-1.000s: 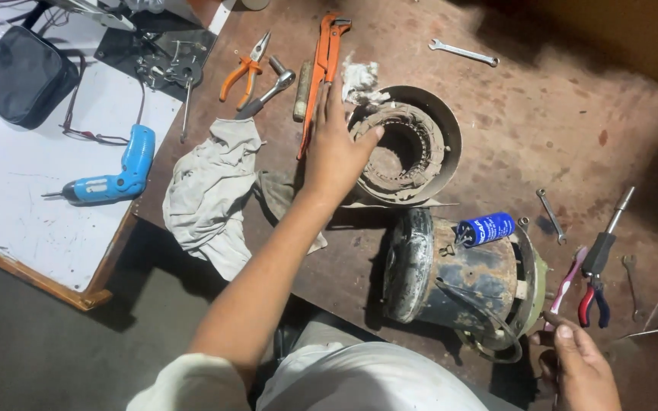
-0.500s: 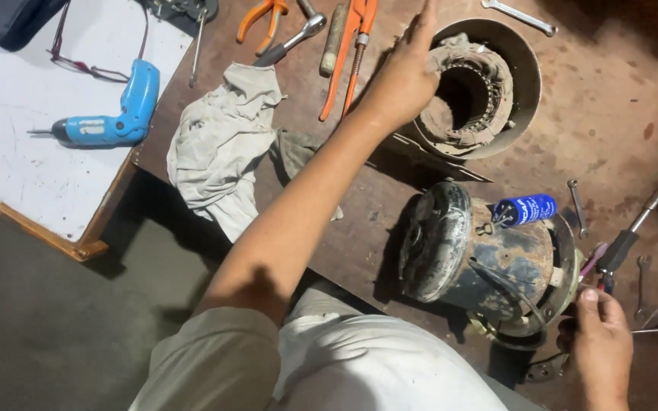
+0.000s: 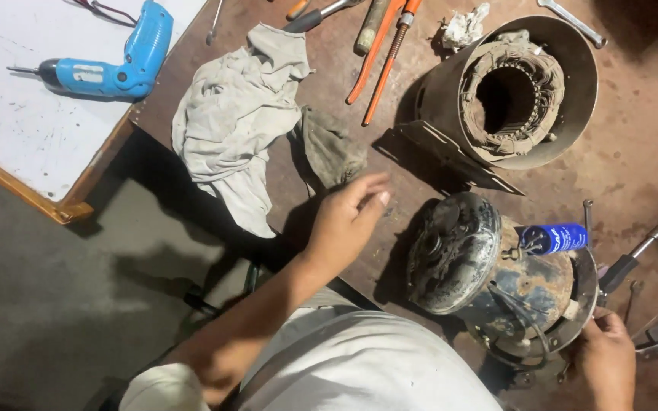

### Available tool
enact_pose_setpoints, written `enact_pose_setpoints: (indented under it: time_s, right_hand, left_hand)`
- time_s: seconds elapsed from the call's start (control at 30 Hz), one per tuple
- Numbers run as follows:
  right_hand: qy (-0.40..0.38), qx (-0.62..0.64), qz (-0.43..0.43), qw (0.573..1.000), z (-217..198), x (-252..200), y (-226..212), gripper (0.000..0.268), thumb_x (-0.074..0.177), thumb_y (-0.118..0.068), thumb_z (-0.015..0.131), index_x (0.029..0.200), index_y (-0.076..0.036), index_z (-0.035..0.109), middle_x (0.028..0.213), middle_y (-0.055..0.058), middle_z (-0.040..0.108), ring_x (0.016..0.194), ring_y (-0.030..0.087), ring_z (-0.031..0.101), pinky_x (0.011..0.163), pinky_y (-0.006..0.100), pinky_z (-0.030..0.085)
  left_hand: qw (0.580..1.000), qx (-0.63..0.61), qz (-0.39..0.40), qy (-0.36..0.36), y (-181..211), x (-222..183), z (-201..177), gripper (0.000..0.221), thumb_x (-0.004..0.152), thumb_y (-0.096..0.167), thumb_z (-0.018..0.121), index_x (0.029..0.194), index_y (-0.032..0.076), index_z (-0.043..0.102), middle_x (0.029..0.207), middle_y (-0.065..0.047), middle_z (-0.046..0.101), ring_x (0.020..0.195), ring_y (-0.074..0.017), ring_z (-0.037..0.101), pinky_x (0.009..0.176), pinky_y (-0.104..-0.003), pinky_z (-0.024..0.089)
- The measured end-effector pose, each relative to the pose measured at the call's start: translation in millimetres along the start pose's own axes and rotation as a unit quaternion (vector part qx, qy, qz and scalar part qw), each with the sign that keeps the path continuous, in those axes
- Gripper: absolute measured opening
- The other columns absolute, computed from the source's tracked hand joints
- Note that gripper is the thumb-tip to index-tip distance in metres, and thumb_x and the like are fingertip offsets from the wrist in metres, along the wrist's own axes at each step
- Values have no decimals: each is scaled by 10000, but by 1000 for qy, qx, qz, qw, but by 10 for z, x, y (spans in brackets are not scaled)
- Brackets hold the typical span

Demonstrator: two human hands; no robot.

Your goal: Disassembling an electric motor by removing screws and prying the housing apart using various hand tools and a power drill.

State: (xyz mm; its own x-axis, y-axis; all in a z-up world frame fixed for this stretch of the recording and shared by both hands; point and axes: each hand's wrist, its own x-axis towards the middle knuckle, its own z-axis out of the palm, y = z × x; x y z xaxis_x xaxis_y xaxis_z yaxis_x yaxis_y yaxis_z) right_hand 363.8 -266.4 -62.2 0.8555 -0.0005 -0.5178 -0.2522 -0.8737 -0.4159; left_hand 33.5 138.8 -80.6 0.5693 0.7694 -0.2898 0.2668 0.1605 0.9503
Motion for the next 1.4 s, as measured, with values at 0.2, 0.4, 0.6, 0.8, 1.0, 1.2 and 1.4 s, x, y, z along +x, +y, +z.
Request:
enact_pose_setpoints:
  time_s: [0.2, 0.4, 0.6, 0.8, 1.0, 1.2, 1.4]
  right_hand:
    - [13, -54, -60, 997, -88, 414, 645, 194, 1159, -246, 785, 1295, -115, 744, 1087, 0, 700, 975, 140, 561, 800, 383, 473]
    - [14, -109, -92, 990, -11, 245, 478, 349, 1182, -423, 760, 1292, -96, 812, 1132, 63, 737, 1108, 192, 606, 1001, 376, 426]
    - [-5, 91, -33, 995, 344, 196, 673, 369, 1139, -422, 893, 1352, -129, 823, 955, 143, 737, 770, 288, 673, 668, 501, 586]
    - [-93, 363, 13, 927, 540, -415, 268, 324, 1123, -208, 805, 1325, -36, 619, 807, 133, 659, 462, 105, 484, 367, 249, 371]
    - [-165, 414, -16, 895, 781, -380, 742, 256, 1102, -141, 847, 1283, -36, 701, 911, 113, 674, 740, 161, 589, 587, 285, 466]
    - [-221, 403, -61, 886, 503, -453, 781, 214, 1080, -131, 877, 1210, -54, 726, 886, 73, 699, 824, 145, 581, 678, 292, 499]
    - [-299, 493, 56, 815, 74, -185, 832, 449, 1093, -112, 736, 1528, -56, 644, 1172, 114, 683, 883, 192, 662, 621, 341, 647]
  left_hand:
    - [981, 139, -69, -118, -538, -56, 583, 438, 1134, 397, 658, 1452, 155, 839, 1369, -66, 906, 1243, -301, 864, 1046, -443, 646]
    - [959, 216, -110, -150, -684, 382, 988, 198, 1076, 320, 731, 1158, 229, 886, 1189, -59, 921, 1090, -348, 842, 921, -476, 604]
    - [915, 348, -60, -193, -931, 486, 863, 228, 1100, 401, 776, 1269, 309, 897, 1036, -85, 911, 1144, -372, 858, 981, -533, 681]
    - [868, 442, -38, -224, -403, 497, 715, 222, 1096, 243, 743, 1258, 159, 871, 1114, -241, 894, 1205, -519, 806, 1027, -663, 619]
    - [916, 327, -130, -191, 399, 284, 901, 266, 1076, 149, 719, 1231, 47, 909, 1156, -258, 934, 1180, -465, 835, 1181, -599, 586]
    - [928, 298, -154, -161, 137, 98, 718, 114, 1090, 111, 773, 1079, 60, 874, 979, -160, 895, 1050, -307, 808, 1099, -506, 609]
    - [941, 274, -155, -124, -24, 24, 657, 70, 1087, 49, 791, 1040, 47, 844, 903, -143, 807, 952, -270, 723, 1008, -485, 602]
